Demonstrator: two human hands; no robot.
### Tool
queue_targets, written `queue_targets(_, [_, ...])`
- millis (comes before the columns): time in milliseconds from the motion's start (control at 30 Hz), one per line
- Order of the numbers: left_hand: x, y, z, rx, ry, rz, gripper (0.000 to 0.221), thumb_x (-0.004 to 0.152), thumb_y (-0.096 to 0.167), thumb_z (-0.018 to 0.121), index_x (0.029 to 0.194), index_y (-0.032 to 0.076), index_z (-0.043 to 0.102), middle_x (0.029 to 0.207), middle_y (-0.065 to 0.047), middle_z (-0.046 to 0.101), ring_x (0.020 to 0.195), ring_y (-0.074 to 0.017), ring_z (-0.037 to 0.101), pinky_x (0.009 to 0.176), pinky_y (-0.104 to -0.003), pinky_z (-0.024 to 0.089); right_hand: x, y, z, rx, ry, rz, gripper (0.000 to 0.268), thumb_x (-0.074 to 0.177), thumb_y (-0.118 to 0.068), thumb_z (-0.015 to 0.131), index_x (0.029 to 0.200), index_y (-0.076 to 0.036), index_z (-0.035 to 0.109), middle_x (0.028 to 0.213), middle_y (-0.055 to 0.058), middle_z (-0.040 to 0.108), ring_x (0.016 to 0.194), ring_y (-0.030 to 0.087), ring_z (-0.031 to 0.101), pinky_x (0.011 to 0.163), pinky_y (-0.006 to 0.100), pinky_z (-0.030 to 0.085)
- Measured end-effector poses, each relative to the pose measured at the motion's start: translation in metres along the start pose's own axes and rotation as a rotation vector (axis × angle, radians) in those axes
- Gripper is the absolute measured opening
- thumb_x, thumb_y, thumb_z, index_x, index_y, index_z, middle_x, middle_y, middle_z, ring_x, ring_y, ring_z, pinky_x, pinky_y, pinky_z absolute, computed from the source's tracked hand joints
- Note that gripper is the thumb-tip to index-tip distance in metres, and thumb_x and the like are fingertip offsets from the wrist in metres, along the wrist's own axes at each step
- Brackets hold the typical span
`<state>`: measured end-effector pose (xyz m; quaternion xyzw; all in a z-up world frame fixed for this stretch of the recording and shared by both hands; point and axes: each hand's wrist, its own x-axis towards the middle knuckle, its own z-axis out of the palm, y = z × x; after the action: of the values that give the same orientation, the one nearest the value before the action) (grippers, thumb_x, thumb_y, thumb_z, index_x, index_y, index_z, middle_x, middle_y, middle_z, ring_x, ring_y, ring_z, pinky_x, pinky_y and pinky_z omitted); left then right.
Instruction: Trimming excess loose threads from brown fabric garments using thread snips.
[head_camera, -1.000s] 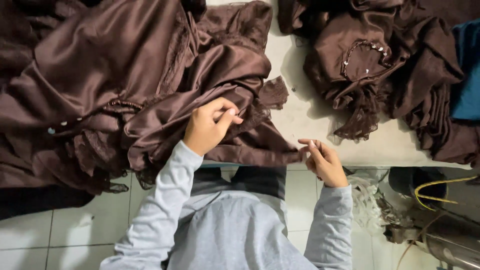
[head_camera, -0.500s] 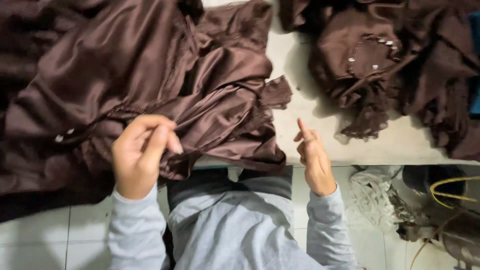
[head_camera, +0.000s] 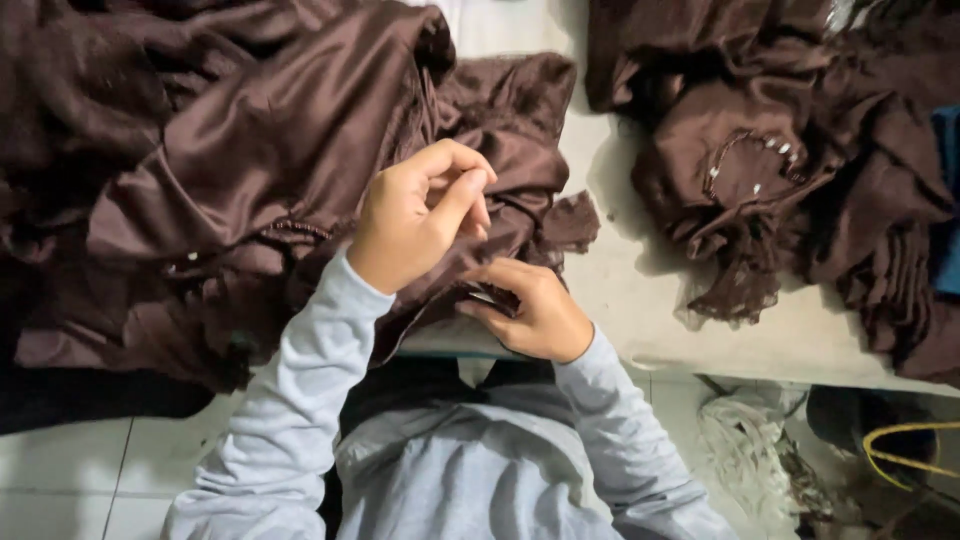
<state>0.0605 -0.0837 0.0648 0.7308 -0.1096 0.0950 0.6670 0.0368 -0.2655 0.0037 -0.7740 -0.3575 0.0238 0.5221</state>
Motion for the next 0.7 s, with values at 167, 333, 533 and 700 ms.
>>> queue_targets(167, [0.001,-0.027,0.004,0.263,0.125,0.081,0.021,0.103,0.018,0.062,0.119,0.005,0.062,0.101,-0.019,0.074,0.089,-0.0306,0.075,0.073,-0.042,0.064,0.009,0.010,-0.015,0.100,0.130,0.168,0.017,0.083,-0.005,0.082,0.099,-0.003,0.079,0.069,0.011,0.070,0.061,0.014,0.059,0.055,0.029,0.046])
queue_targets(333, [-0.046,-0.047,0.013,0.137,-0.032,-0.347,0.046,0.098,0.035,0.067,0.131,0.004,0.064,0.118,-0.027,0.071,0.104,-0.0360,0.075,0.089,-0.046,0.062,0.010,0.013,-0.023,0.210,0.173,0.307,0.016,0.081,-0.003,0.082,0.097,-0.007,0.080,0.065,0.005,0.070,0.061,0.007,0.055,0.055,0.021,0.042])
queue_targets(533, [-0.053,-0.066,0.028,0.023,0.019,-0.318,0.024,0.088,0.016,0.079,0.110,0.007,0.076,0.100,-0.014,0.079,0.073,-0.0176,0.077,0.062,-0.030,0.063,0.003,0.022,-0.023,0.297,0.190,0.316,0.018,0.084,0.002,0.079,0.101,-0.001,0.078,0.073,0.008,0.074,0.061,0.008,0.056,0.053,0.023,0.048])
queue_targets(700, [-0.045,-0.059,0.032,0.075,0.069,-0.368,0.013,0.087,0.018,0.079,0.098,0.017,0.085,0.069,0.001,0.077,0.059,-0.0040,0.068,0.051,-0.021,0.056,-0.013,0.016,-0.028,0.501,0.183,0.311,0.024,0.088,0.008,0.070,0.111,0.004,0.074,0.086,0.011,0.068,0.056,0.010,0.056,0.051,0.026,0.052])
